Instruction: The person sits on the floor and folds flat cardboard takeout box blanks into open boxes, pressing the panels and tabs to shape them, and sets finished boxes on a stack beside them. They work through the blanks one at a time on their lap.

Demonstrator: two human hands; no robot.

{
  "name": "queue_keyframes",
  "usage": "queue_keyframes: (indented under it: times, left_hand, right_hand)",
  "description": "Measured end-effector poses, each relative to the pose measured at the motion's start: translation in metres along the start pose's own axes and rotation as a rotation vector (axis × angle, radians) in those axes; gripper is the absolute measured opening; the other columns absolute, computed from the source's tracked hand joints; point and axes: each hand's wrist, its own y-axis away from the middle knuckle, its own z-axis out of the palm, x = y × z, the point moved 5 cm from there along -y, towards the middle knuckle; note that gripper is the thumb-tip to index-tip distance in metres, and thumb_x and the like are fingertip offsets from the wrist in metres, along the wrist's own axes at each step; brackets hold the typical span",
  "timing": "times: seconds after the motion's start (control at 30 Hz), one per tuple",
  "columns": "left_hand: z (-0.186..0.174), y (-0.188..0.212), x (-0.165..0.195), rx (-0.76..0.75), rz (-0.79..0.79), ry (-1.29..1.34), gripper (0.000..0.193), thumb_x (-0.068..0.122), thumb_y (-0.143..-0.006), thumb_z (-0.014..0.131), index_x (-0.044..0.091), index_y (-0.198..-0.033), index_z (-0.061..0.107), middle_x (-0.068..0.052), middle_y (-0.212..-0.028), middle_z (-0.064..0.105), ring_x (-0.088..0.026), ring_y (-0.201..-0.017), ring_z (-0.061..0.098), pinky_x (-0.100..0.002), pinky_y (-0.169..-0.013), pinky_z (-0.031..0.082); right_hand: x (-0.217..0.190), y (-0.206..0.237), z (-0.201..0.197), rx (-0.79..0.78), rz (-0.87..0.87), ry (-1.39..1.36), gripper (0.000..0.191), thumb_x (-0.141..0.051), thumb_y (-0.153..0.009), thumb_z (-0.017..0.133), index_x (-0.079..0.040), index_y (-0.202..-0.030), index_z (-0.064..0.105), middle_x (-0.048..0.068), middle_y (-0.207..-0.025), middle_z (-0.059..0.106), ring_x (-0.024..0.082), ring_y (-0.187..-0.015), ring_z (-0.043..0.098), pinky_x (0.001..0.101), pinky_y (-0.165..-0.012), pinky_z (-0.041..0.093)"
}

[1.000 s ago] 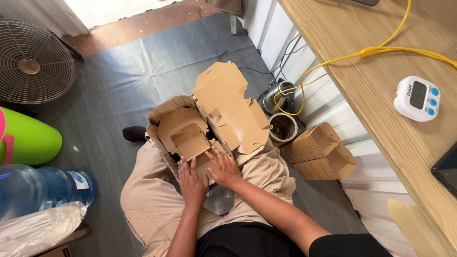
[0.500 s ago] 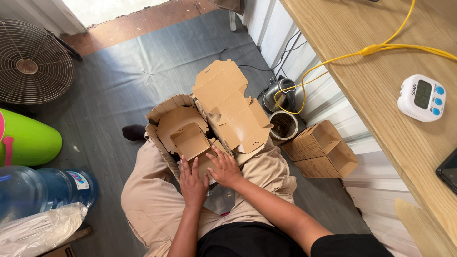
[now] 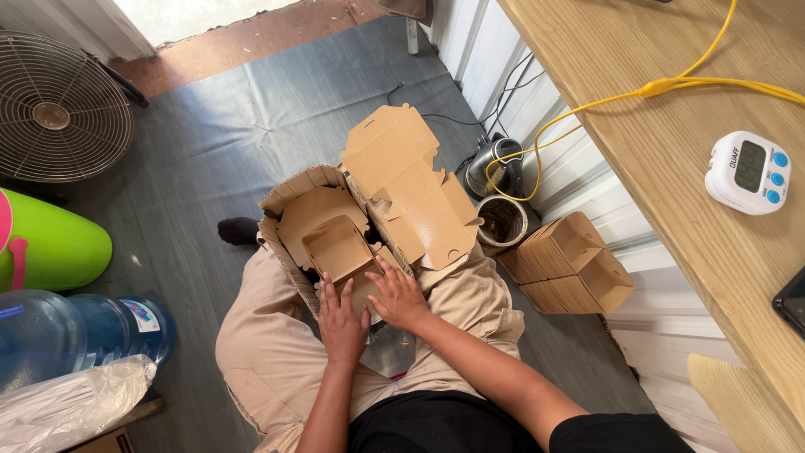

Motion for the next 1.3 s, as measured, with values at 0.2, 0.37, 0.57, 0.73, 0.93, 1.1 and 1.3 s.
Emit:
queue_keyframes:
  times: [0.2,0.37,0.57,0.73,0.93,1.1,1.3]
  left_hand:
    - [-0.0013,0.0009,-0.0001,0.004,-0.009,0.016,0.059,0.021,-0.081,0.072,0.008,-0.137,0.058,-0.025,-0.161,0.032,-0.042,-0.147,0.036,-0.049,-0.113,0.038]
    - [-0.0021,0.0005,0.0006,0.001,-0.005,-0.002,0.057,0.021,-0.081,0.073,0.01,-0.135,0.059,-0.025,-0.161,0.032,-0.042,-0.147,0.036,-0.049,-0.113,0.039]
    - [-0.0037,0.0011,0.0018,0.011,0.01,0.004,0.055,0.021,-0.081,0.073,0.009,-0.133,0.061,-0.024,-0.161,0.032,-0.043,-0.146,0.036,-0.049,-0.113,0.039]
    - [-0.0044,0.0015,0.0022,0.001,-0.003,-0.004,0.054,0.021,-0.08,0.073,0.01,-0.132,0.062,-0.023,-0.161,0.032,-0.042,-0.146,0.037,-0.049,-0.112,0.04]
    - [-0.0046,0.0021,0.0015,-0.007,-0.014,-0.007,0.053,0.021,-0.08,0.073,0.013,-0.131,0.063,-0.021,-0.161,0.033,-0.042,-0.145,0.037,-0.048,-0.111,0.04]
    - [-0.0051,0.002,0.003,0.002,-0.003,-0.016,0.051,0.022,-0.081,0.072,0.014,-0.131,0.064,-0.019,-0.161,0.034,-0.041,-0.145,0.037,-0.048,-0.112,0.04]
    - [-0.0054,0.0022,0.0018,-0.015,-0.015,-0.012,0.051,0.022,-0.081,0.072,0.015,-0.13,0.064,-0.019,-0.161,0.034,-0.041,-0.146,0.037,-0.049,-0.111,0.04]
  right_hand:
    - [-0.0008,-0.0001,-0.0011,0.011,-0.012,-0.002,0.055,-0.038,-0.095,0.064,-0.014,-0.143,0.053,0.019,-0.159,0.037,0.035,-0.136,0.048,0.047,-0.111,0.038]
    - [-0.0016,-0.0002,-0.002,-0.002,-0.008,-0.002,0.054,-0.037,-0.094,0.064,-0.014,-0.142,0.055,0.019,-0.159,0.037,0.035,-0.136,0.048,0.0469,-0.11,0.039]
    - [-0.0025,0.0002,-0.0039,0.0,-0.013,0.003,0.053,-0.036,-0.094,0.065,-0.014,-0.14,0.056,0.019,-0.158,0.038,0.035,-0.135,0.049,0.0469,-0.109,0.039]
    - [-0.0027,0.001,-0.0047,-0.014,-0.005,-0.003,0.052,-0.036,-0.094,0.065,-0.014,-0.14,0.056,0.019,-0.158,0.037,0.034,-0.134,0.049,0.0468,-0.109,0.04]
    - [-0.0044,0.0017,-0.0056,0.004,-0.018,0.017,0.052,-0.035,-0.093,0.066,-0.014,-0.139,0.057,0.018,-0.158,0.037,0.034,-0.135,0.049,0.0466,-0.109,0.04]
    - [-0.0039,0.0024,-0.0057,0.001,-0.018,0.018,0.05,-0.035,-0.093,0.066,-0.014,-0.138,0.058,0.018,-0.159,0.037,0.033,-0.134,0.049,0.0462,-0.109,0.04]
    - [-0.0051,0.0022,-0.0051,0.002,-0.019,0.015,0.049,-0.034,-0.092,0.066,-0.014,-0.136,0.059,0.018,-0.158,0.037,0.033,-0.135,0.048,0.046,-0.108,0.04]
